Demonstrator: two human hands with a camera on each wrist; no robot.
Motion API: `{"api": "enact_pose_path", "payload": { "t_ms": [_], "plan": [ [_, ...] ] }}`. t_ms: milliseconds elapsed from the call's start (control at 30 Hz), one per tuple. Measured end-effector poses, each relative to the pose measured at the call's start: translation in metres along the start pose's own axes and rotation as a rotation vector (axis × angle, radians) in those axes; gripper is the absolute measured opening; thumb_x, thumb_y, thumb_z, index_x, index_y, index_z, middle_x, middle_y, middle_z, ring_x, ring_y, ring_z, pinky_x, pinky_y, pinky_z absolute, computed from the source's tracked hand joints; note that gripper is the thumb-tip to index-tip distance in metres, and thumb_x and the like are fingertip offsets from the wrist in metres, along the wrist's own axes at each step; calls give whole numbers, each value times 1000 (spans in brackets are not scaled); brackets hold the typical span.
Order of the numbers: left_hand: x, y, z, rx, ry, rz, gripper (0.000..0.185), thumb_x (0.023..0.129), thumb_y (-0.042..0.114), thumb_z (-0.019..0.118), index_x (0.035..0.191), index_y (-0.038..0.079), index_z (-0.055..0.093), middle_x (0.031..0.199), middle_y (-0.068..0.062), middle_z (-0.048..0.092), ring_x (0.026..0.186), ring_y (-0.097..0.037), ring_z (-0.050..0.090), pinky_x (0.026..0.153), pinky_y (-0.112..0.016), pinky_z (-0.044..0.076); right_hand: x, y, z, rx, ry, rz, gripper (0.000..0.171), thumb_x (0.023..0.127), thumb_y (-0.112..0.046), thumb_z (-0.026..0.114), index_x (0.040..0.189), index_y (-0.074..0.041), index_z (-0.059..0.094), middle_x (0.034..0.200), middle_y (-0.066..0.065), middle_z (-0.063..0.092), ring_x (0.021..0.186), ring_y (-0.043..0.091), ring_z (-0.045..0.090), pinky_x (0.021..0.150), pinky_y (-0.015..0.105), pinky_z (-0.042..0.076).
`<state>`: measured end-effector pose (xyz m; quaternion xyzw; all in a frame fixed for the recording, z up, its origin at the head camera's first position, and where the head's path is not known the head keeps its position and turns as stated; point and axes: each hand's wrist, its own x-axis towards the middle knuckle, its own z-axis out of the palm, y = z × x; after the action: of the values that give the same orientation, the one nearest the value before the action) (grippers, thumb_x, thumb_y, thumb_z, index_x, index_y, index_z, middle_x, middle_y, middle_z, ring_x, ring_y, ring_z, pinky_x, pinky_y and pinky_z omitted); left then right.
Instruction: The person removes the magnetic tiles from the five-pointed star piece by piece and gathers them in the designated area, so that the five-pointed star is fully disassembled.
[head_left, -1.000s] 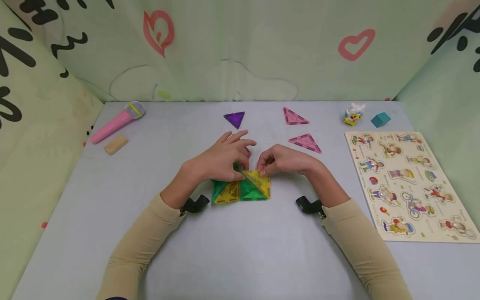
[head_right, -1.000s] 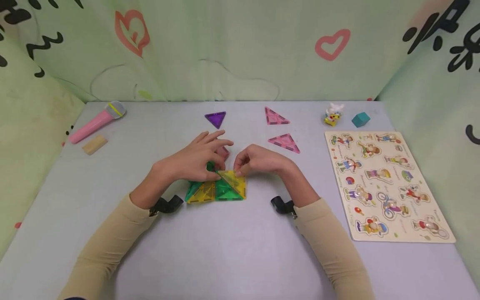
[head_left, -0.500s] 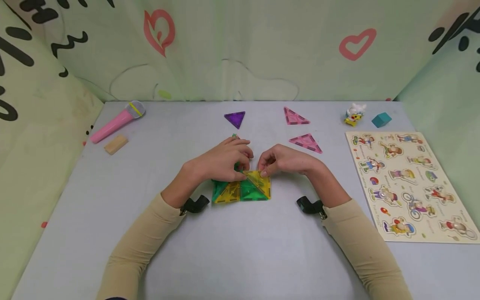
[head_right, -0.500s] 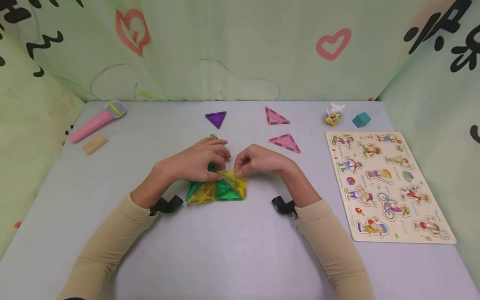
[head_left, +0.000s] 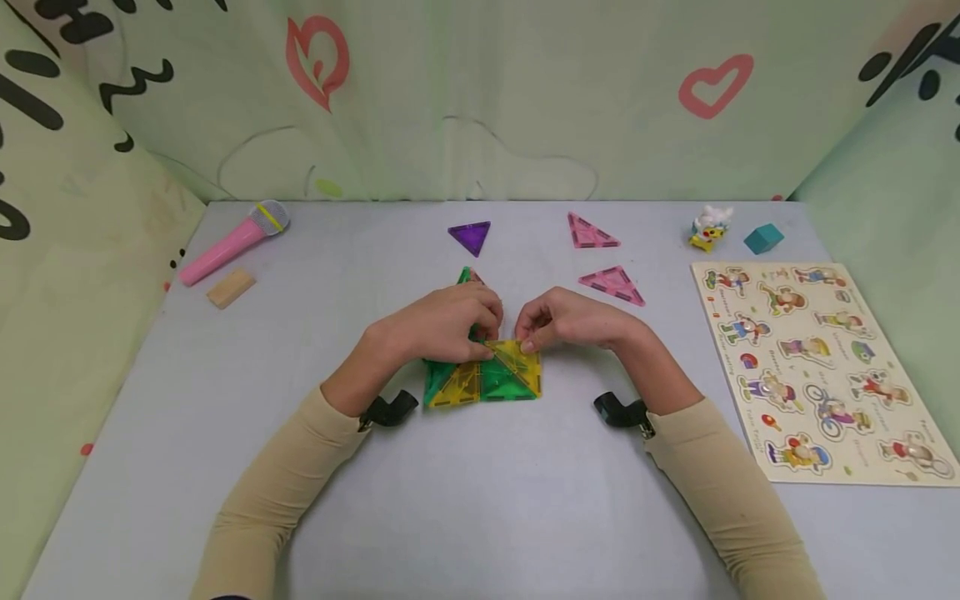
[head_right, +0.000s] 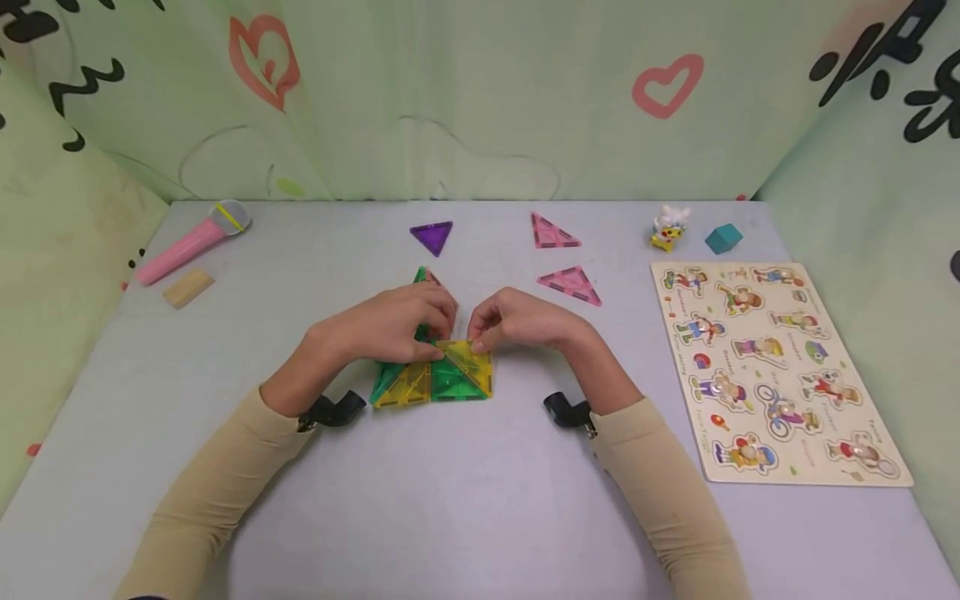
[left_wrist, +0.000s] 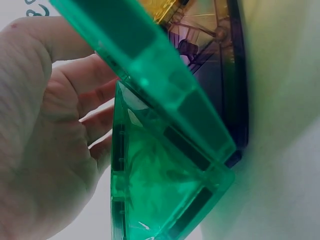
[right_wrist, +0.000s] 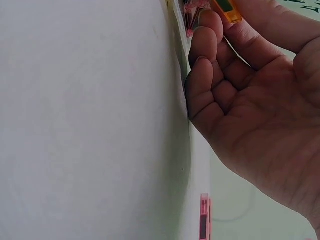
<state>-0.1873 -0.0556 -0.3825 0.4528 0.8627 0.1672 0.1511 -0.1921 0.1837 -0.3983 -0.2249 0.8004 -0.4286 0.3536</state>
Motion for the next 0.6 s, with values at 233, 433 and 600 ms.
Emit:
{"api": "enact_pose_path", "payload": {
  "t_ms": [233, 433, 600],
  "plan": [
    [1, -1, 0, 8, -1, 7, 9, 88, 29, 75, 89, 20, 75, 104, 9, 65, 110, -11, 54, 107, -34, 43, 0, -3, 0, 0, -4, 1, 7, 89, -11, 72, 91, -4, 71, 82, 2, 64, 76, 14, 53, 72, 26, 46],
    [2, -1, -1, 32, 3, 35, 6, 87, 28, 75, 85, 22, 74, 91, 11, 66, 114, -12, 56, 114, -35, 38, 0, -3, 0, -2, -15, 10, 6, 90, -11, 71, 91, -5, 70, 81, 2, 63, 75, 14, 52, 71, 27, 45],
    [3, -2, -1, 26, 3, 45, 6, 87, 29, 75, 84, 23, 73, 86, 12, 65, 108, -10, 56, 113, -33, 38, -1, -2, 0, -12, -21, 1, 7, 89, -13, 72, 90, -6, 70, 80, 2, 63, 74, 14, 52, 70, 27, 45]
  ]
}}
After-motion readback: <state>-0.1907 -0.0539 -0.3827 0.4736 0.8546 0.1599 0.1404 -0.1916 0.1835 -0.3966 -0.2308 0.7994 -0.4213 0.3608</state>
